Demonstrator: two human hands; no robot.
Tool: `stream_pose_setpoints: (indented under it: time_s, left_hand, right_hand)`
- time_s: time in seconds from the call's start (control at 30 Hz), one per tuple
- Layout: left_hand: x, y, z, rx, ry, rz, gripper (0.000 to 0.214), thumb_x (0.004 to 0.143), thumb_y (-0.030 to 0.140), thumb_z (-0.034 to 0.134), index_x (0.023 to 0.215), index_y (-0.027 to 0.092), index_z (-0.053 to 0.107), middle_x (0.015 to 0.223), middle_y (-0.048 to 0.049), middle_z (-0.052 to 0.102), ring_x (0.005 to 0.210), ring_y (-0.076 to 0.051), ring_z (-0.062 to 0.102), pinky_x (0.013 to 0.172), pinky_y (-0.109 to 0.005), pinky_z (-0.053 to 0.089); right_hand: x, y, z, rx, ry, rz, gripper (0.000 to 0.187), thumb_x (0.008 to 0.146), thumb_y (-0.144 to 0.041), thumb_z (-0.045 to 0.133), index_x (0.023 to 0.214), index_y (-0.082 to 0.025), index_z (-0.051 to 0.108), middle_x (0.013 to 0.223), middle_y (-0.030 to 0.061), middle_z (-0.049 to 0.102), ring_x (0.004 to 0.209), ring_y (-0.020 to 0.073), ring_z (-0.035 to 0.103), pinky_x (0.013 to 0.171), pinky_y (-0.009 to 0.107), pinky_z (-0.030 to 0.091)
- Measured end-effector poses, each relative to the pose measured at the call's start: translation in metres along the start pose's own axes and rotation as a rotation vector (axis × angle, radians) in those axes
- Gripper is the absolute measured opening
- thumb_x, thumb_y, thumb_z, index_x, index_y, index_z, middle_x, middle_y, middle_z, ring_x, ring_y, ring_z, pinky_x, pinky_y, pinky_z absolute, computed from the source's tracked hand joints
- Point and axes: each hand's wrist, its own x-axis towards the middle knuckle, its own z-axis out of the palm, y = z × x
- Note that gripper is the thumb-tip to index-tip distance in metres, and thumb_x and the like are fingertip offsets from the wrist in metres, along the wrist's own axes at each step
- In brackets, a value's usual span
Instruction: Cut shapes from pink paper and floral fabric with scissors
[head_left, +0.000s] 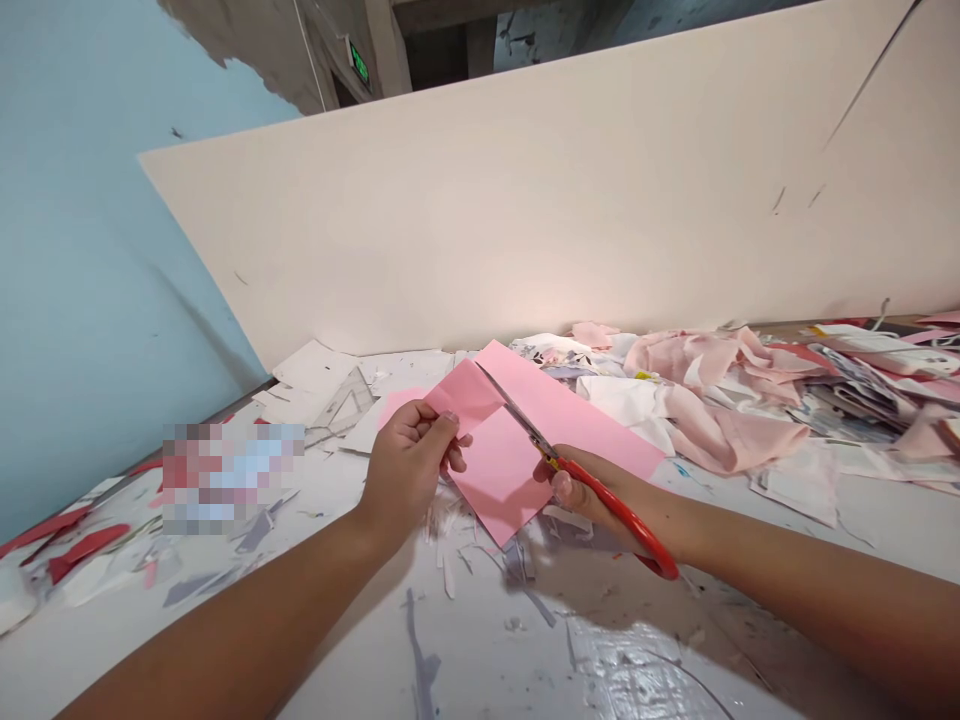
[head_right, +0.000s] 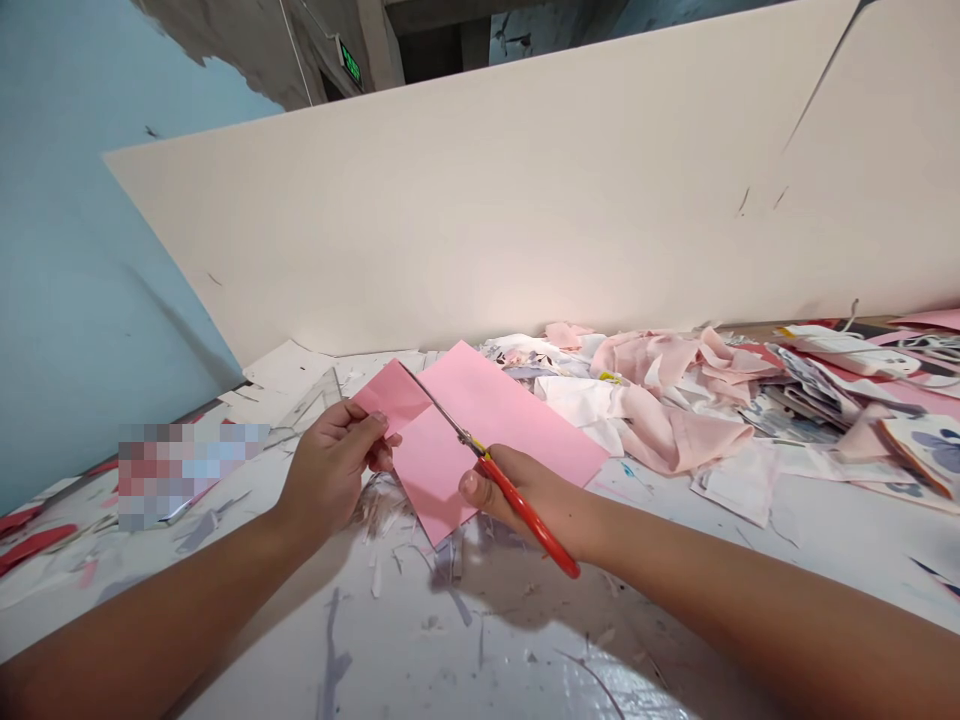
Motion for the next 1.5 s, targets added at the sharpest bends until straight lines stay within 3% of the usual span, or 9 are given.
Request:
stream_pose_setpoints:
  time_s: [0.2,0.4,0.67,1.5]
  left_hand:
    - [0.0,-0.003,-0.001,-0.004,-0.019,0.021,0.017,0.072,0.032,0.058,0.066,0.017,0.052,0.048,0.0024,0.054,0.053,-0.01,0.055,0.048,-0.019,0.043]
    - [-0.001,-0.003,0.0,-0.004,-0.041,0.022,0.018,0.073,0.032,0.058,0.066,0.017,0.051,0.047,0.0031,0.054,0.053,-0.009,0.054,0.05,-0.018,0.044]
    - [-0.003,-0.002,-0.001,0.011,-0.06,0.032,0.016,0.075,0.032,0.056,0.07,0.017,0.052,0.047,0.0036,0.053,0.05,-0.008,0.052,0.051,-0.019,0.045]
    - [-0.004,0.001,0.001,-0.014,-0.071,0.019,0.018,0.075,0.032,0.056,0.066,0.018,0.05,0.045,0.0041,0.054,0.054,-0.01,0.058,0.052,-0.017,0.044]
  right_hand:
    - [-0.001,-0.018,-0.001,-0.117,-0.141,-0.051,0.048,0.071,-0.066,0.04,0.072,-0.019,0.051,0.064,0.0007,0.044,0.06,0.0152,0.044,0.048,0.026,0.038]
    - [-0.005,-0.027,-0.001,-0.135,-0.237,0.049,0.051,0.076,-0.069,0.025,0.072,-0.02,0.039,0.065,-0.0023,0.03,0.057,0.0119,0.03,0.051,0.026,0.032]
    - [0.0,-0.022,0.0,-0.149,-0.22,0.072,0.052,0.077,-0.069,0.021,0.06,-0.02,0.025,0.058,-0.0041,0.026,0.052,0.0101,0.023,0.049,0.024,0.026]
    - [0.0,-0.016,0.007,-0.077,-0.134,0.121,0.051,0.074,-0.069,0.031,0.059,-0.02,0.027,0.056,-0.0047,0.027,0.051,0.0094,0.023,0.048,0.024,0.022]
